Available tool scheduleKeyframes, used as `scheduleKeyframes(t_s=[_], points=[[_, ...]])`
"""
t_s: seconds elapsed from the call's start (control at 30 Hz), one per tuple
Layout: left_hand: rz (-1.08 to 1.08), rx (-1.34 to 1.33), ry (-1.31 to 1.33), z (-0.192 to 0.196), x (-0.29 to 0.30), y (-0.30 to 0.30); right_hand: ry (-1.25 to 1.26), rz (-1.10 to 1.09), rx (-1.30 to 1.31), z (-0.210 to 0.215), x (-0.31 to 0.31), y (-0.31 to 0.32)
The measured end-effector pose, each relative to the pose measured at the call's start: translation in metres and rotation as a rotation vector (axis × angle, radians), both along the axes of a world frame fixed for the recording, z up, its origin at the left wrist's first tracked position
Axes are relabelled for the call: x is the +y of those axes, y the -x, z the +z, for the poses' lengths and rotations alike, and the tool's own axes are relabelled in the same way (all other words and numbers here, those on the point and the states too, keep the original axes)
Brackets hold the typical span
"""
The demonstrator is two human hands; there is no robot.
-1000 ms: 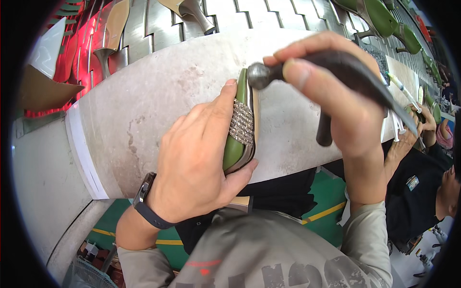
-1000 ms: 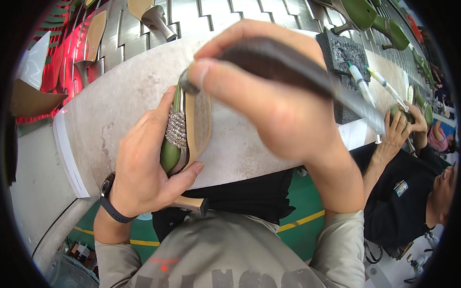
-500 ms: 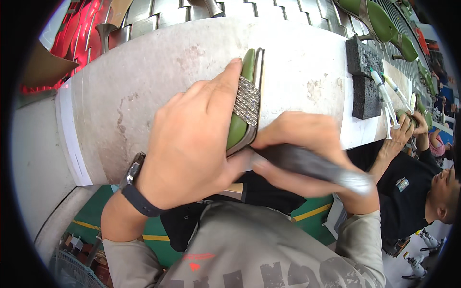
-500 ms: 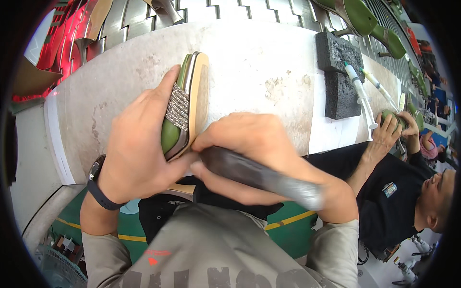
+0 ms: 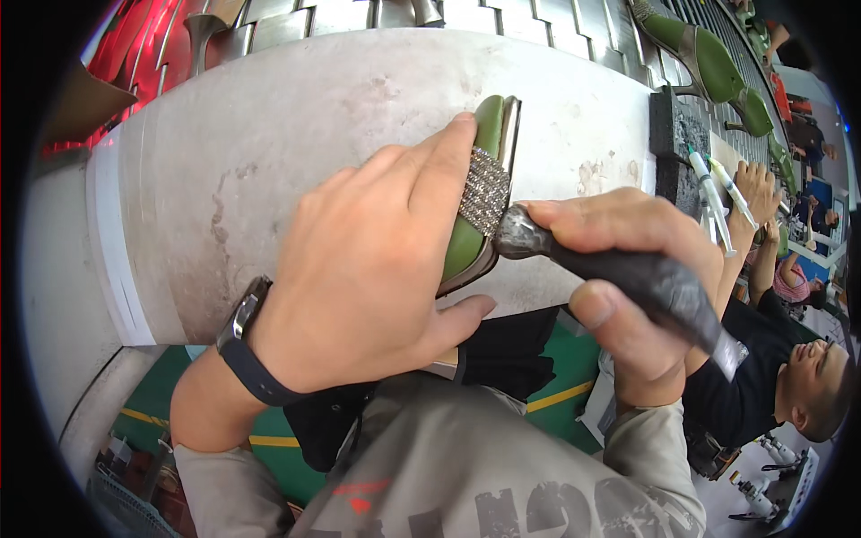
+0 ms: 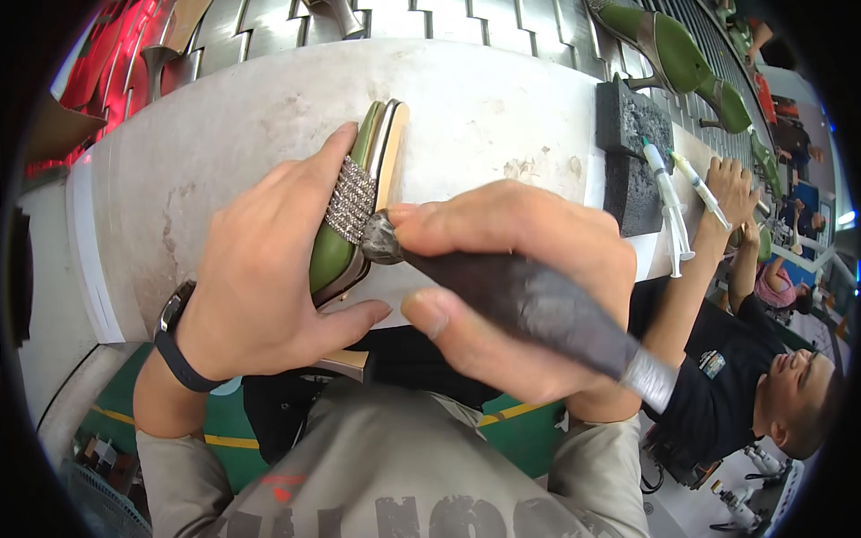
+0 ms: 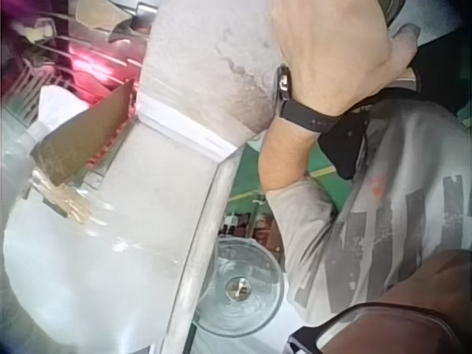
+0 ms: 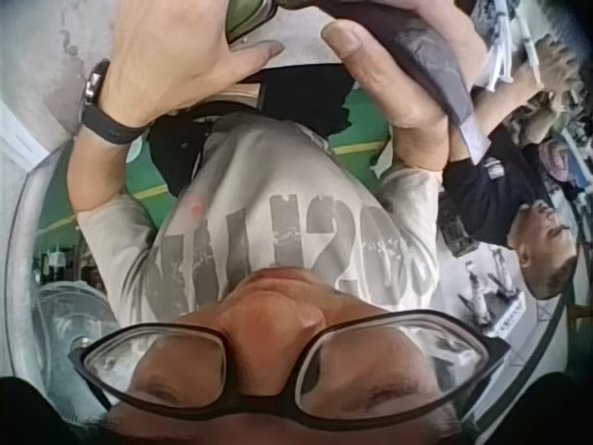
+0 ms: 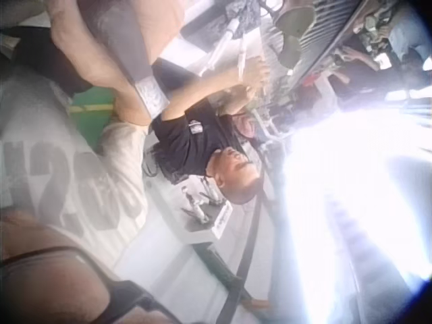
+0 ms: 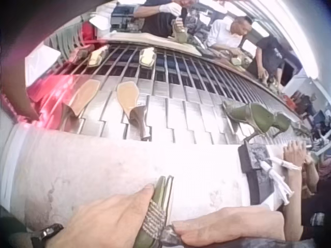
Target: The person assembles high-heeled shoes by fitting a green upper onto a heel, hammering around the silver trim and heel seat with a hammer, and applying a tan sole to the bottom of the assembly.
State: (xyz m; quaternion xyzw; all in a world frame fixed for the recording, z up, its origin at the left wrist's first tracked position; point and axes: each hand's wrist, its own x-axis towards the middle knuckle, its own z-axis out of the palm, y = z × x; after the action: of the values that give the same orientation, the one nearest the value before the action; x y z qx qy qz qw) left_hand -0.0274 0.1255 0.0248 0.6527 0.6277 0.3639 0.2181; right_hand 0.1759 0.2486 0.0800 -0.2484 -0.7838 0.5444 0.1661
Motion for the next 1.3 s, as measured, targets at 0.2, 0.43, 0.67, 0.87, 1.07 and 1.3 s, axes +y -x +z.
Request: scheduleKeyframes(t_s=[0.2,0.43,0.67,0.87,1.07,1.3], points=[[0.017,0.027,-0.020,-0.001,-0.003,-0.001,-0.177,0.218,0.068,-0.003,-0.006,-0.008],[0.018,0.066,-0.032,-0.003,-0.001,-0.005,-0.414,-0.016,0.249,-0.033,-0.056,-0.006],[0.012,0.127,-0.048,-0.009,-0.012,0.004,-0.313,-0.023,0.283,-0.035,-0.060,-0.012],[-0.071,0.046,0.024,-0.002,-0.005,0.011,-0.573,-0.118,0.408,-0.053,-0.056,-0.002],[-0.023,-0.138,0.029,-0.015,-0.018,0.027,-0.420,-0.111,0.476,-0.075,-0.080,-0.012],[0.045,-0.110,-0.042,-0.017,-0.020,0.022,-0.448,-0.014,0.484,-0.088,-0.105,-0.004]])
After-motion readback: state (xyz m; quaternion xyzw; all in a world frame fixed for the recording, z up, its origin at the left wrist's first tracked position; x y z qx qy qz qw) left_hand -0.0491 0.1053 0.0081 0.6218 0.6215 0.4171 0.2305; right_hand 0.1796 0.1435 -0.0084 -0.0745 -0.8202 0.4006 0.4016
